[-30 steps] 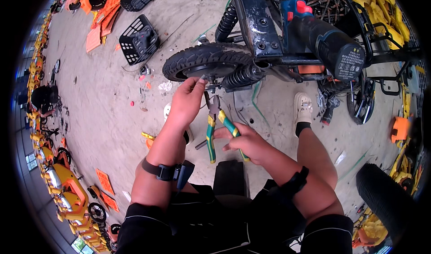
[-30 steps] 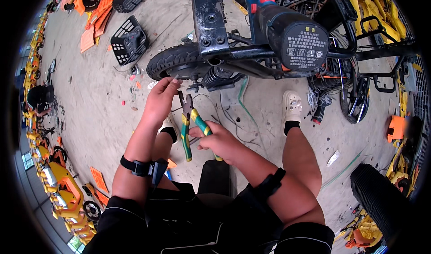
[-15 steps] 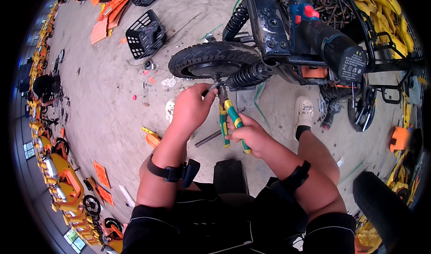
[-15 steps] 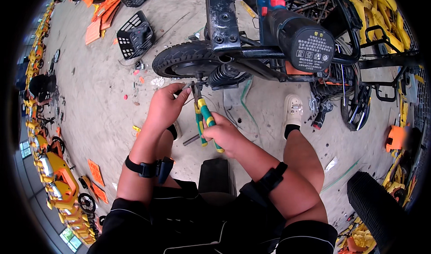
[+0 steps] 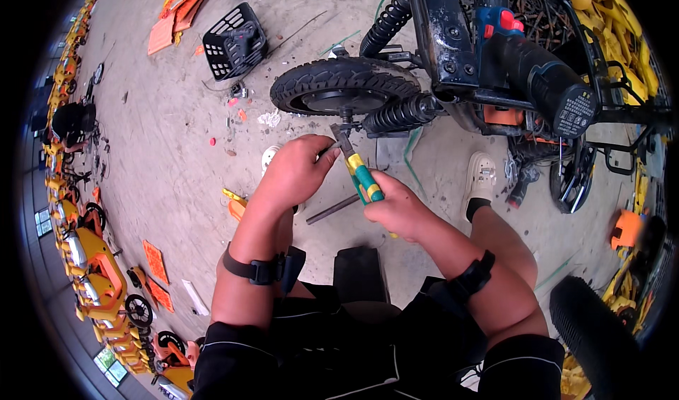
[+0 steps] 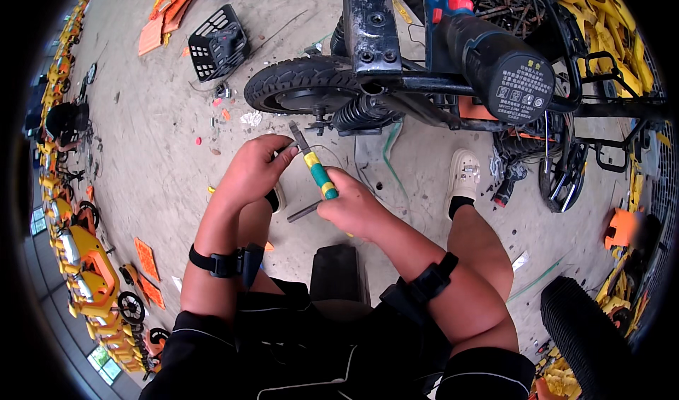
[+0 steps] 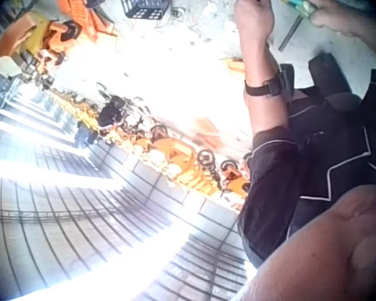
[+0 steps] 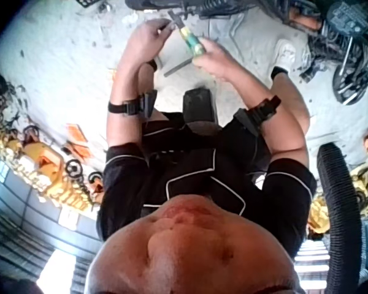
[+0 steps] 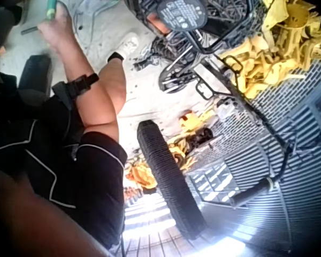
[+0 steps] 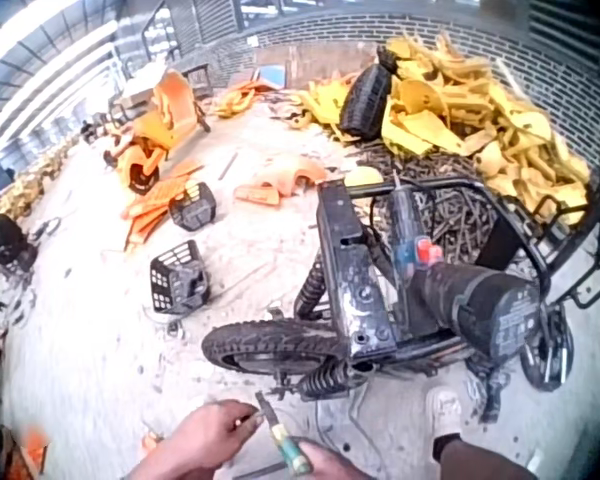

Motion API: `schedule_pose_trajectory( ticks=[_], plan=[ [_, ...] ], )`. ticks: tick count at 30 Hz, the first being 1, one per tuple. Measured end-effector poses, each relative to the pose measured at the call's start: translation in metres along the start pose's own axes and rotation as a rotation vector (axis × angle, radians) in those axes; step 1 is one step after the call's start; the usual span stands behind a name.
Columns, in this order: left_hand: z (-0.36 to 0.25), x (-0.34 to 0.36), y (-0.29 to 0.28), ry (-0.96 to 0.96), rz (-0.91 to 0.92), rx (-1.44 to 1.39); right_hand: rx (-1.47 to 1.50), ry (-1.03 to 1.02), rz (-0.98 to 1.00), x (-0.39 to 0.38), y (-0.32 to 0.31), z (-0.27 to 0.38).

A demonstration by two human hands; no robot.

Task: The person repairs a motorcycle by using a hammer to tap a metal rod into the rear suspension assembly and then using pliers to manipulate a wire near the rear wheel.

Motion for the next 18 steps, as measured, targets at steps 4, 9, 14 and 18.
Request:
schedule_pose_trajectory(
  ticks=[4,9,14,18],
  plan=[
    [0.003,0.000,-0.008,0.040,0.014,0.004,-0.203,-0.286,0.008,0.007,-0.003,-0.001],
    [0.005,0.000,-0.012,0.040,0.014,-0.053,-0.214,-0.169,0.047,0.008,0.000,0.005],
    [0.003,0.006,-0.013,0.045,-0.001,-0.058,-0.212,-0.267,-0.050,0.015,0.001,-0.006],
    [0.005,0.009,-0.008,0.018,0.016,-0.130,-0.002,-0.216,-0.019,0.009,-0.004,0.000]
  ],
)
Point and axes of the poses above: each hand's wrist, its own x-axis towards the middle knuckle, its own y-axis out of the palm, z = x × y, the point moved 2 cm from there along x, towards the middle knuckle, and after that the axes turned 10 degrees about x, right-handed, at the moved point
